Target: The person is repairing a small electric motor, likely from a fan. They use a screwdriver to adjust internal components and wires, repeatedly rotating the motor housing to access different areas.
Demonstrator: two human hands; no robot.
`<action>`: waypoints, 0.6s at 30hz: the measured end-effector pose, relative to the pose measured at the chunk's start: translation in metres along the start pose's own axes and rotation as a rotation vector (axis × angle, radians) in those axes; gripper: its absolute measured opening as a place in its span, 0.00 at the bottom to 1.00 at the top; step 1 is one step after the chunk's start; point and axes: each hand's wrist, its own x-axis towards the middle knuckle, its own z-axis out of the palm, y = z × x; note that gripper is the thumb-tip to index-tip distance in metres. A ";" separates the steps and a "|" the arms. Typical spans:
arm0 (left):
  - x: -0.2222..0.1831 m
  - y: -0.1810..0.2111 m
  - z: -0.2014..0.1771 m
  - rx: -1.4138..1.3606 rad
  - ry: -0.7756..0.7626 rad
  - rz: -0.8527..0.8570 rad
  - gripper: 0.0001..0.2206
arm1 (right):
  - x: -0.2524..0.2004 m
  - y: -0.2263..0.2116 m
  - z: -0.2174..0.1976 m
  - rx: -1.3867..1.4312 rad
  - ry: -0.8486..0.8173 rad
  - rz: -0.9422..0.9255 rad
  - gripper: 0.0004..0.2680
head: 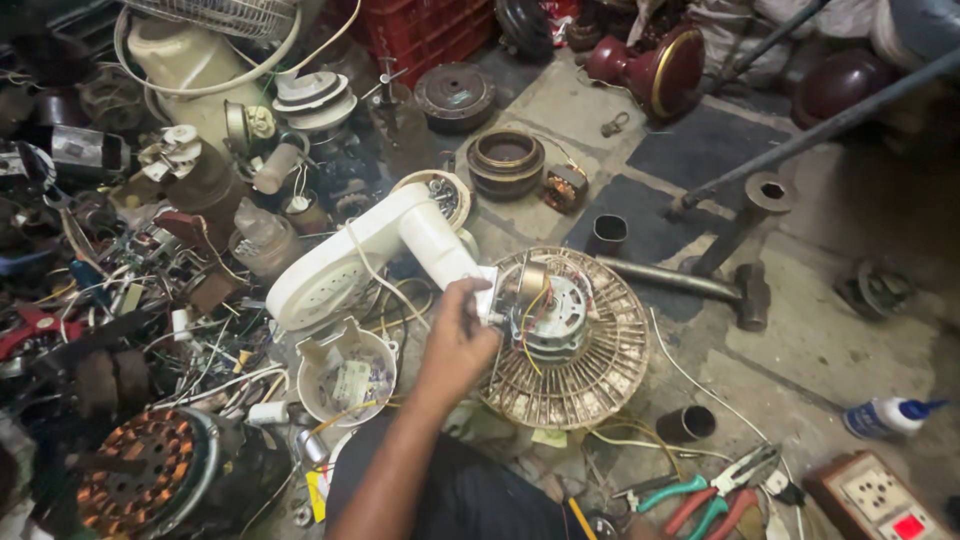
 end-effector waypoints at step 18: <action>0.075 0.023 0.013 -0.213 -0.602 -0.423 0.51 | 0.165 -0.271 -0.112 0.049 0.257 -1.220 0.22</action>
